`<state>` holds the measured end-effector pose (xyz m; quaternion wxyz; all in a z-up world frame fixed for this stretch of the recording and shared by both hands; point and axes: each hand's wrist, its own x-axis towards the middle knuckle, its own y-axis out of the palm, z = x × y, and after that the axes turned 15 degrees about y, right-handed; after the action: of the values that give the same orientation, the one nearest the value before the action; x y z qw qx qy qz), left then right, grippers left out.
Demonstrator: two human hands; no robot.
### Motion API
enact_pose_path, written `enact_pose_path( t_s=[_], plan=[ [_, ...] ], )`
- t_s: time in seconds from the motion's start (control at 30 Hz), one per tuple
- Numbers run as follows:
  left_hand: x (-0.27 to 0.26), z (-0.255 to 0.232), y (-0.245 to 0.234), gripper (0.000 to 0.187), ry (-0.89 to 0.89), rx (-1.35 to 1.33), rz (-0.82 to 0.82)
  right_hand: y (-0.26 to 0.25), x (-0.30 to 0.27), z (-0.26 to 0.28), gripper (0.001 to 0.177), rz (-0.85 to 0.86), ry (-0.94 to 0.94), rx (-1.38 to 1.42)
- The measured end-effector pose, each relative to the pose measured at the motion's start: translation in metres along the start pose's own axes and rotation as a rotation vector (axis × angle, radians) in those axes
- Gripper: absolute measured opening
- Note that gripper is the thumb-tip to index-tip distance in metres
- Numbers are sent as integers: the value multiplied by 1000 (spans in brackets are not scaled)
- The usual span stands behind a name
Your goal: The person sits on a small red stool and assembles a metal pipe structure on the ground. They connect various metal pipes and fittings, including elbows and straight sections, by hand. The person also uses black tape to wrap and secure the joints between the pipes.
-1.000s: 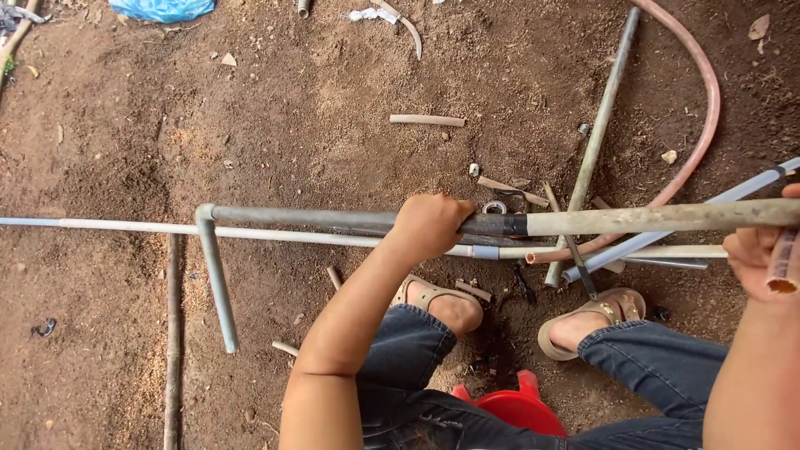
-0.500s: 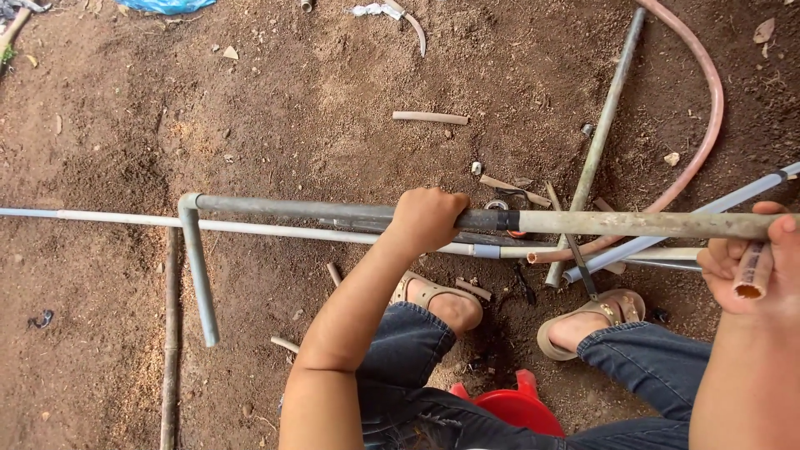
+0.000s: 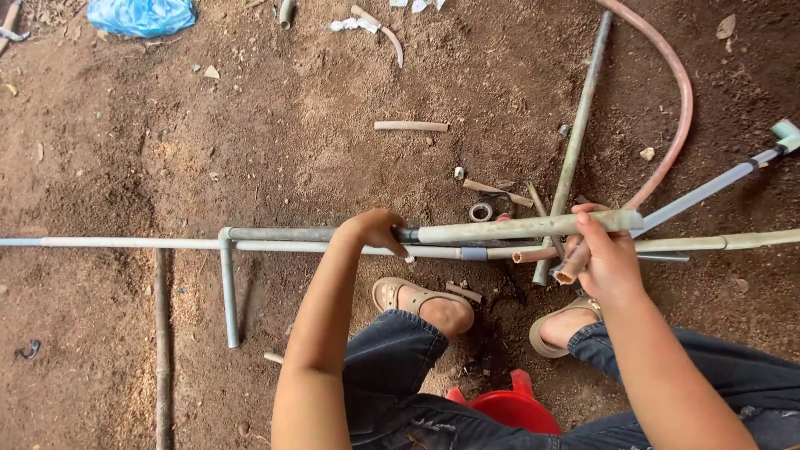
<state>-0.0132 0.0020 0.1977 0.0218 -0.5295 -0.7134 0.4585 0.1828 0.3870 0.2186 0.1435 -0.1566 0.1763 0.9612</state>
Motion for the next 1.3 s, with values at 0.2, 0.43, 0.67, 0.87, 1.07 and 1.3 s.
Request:
enact_pose_path(
  t_s=[0.2,0.43,0.67,0.87,1.07,1.3],
  plan=[
    [50,-75,33,72,275,-29,-63,61,-42,31,16,70,33,-86],
    [20,-57,29,53,249,34,-111,11,-17,0,19,60,-11,-84],
    [0,5,51,38,323,-230,-114,-1,-14,25,5,-172,220,49],
    [8,0,55,42,291,-275,-84,-41,-11,21,12,-228,162,-53],
    [30,-72,55,45,347,-114,-174,-23,-22,24,9,-269,91,-27],
    [59,-150,59,50,380,50,-344,-37,-38,77,48,-648,-43,-88]
  ],
)
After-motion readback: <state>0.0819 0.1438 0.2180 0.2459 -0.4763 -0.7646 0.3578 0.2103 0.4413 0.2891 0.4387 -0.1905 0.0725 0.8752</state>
